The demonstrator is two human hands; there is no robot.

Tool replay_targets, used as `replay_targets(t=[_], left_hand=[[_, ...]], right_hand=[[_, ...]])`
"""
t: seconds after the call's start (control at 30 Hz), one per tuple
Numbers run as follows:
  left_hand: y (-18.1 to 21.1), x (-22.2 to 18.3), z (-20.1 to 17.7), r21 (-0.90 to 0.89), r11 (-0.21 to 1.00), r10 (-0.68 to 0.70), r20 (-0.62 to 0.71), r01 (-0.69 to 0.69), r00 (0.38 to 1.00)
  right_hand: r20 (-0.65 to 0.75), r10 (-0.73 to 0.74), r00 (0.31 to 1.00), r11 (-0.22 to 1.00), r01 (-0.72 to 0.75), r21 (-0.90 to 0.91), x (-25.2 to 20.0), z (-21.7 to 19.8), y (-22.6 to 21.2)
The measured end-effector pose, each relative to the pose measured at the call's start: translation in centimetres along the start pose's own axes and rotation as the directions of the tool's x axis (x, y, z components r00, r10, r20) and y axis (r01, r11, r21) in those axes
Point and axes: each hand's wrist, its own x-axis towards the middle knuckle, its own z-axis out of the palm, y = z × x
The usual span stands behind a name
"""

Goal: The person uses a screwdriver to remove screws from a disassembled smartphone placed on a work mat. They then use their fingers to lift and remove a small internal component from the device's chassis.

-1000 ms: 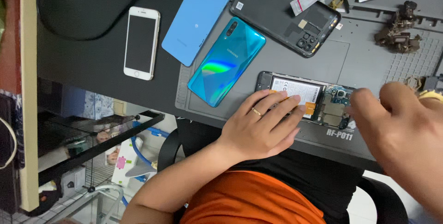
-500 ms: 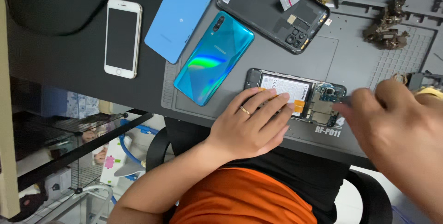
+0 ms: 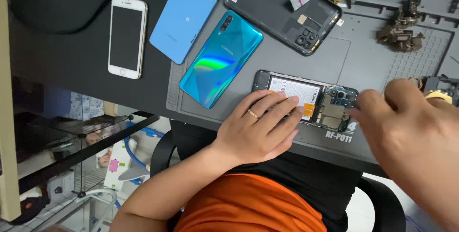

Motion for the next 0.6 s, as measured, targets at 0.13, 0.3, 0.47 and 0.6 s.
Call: replay_targets(t=[0.13,0.3,0.47,0.6], left_hand=[[0.1,0.0,0.1,0.0,1.0,-0.002,-0.003,0.002,1.0],[0.1,0.0,0.1,0.005,1.0,-0.007,-0.018,0.007,1.0],[0.1,0.2,-0.1,-0.009,1.0,-0.006,-0.013,0.006,1.0],[0.3,0.3,-0.2,0.005,1.0,-0.025,-0.053,0.025,0.998]], right_hand=[[0.044,0.002,0.999,0.987,0.005,-0.159,0.4,-0.4,-0.3],[0.065,-0.016,0.998,0.999,0.018,-0.039,0.1,-0.2,-0.4],[0.019,-0.005,1.0,0.994,0.007,-0.113,0.9,-1.7,-0.6],[0.033,-0.024,0.999,0.997,0.026,-0.067,-0.5,0.1,-0.8]])
